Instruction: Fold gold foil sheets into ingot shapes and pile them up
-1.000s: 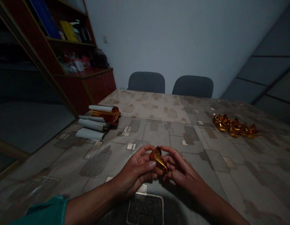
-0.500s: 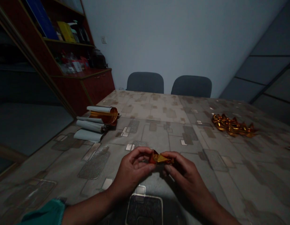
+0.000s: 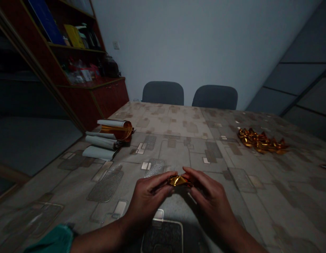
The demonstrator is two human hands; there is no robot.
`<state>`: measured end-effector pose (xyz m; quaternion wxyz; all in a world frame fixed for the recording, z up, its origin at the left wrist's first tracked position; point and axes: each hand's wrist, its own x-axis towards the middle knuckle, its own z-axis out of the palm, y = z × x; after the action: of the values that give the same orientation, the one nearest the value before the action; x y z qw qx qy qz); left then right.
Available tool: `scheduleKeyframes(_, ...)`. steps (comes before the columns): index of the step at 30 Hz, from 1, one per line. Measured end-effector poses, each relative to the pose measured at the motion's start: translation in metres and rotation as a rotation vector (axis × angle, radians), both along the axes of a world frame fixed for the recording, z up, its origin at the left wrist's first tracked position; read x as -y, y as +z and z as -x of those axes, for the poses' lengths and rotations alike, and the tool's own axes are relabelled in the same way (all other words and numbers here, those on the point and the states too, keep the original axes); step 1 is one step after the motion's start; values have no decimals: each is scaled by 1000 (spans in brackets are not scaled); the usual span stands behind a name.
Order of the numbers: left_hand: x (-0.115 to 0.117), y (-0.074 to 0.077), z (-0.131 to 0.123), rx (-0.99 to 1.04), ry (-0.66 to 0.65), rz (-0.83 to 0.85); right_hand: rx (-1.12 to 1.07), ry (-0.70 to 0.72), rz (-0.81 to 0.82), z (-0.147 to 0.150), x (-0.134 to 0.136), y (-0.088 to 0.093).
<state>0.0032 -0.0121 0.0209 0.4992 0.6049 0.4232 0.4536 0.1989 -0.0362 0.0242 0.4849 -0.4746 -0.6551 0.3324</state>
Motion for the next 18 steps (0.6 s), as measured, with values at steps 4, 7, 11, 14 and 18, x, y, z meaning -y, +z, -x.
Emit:
scheduleKeyframes(4,1,-1,-1,6,-2,-17,49,-39,-19,3,3,2)
scheduleKeyframes(7,2,1,-3,31,-19,45,52,-22,-83,4,4,5)
scheduleKeyframes(11,2,-1,-6,178,-97,184,-15,-28,-52,2,1,6)
scheduleKeyframes(14,0,-6,-5,280,-131,249,-65,-18,30,0,0,5)
scheduleKeyframes(18,-4,-9,-4,363,-208,378,-130,-4,122,-2,-2,2)
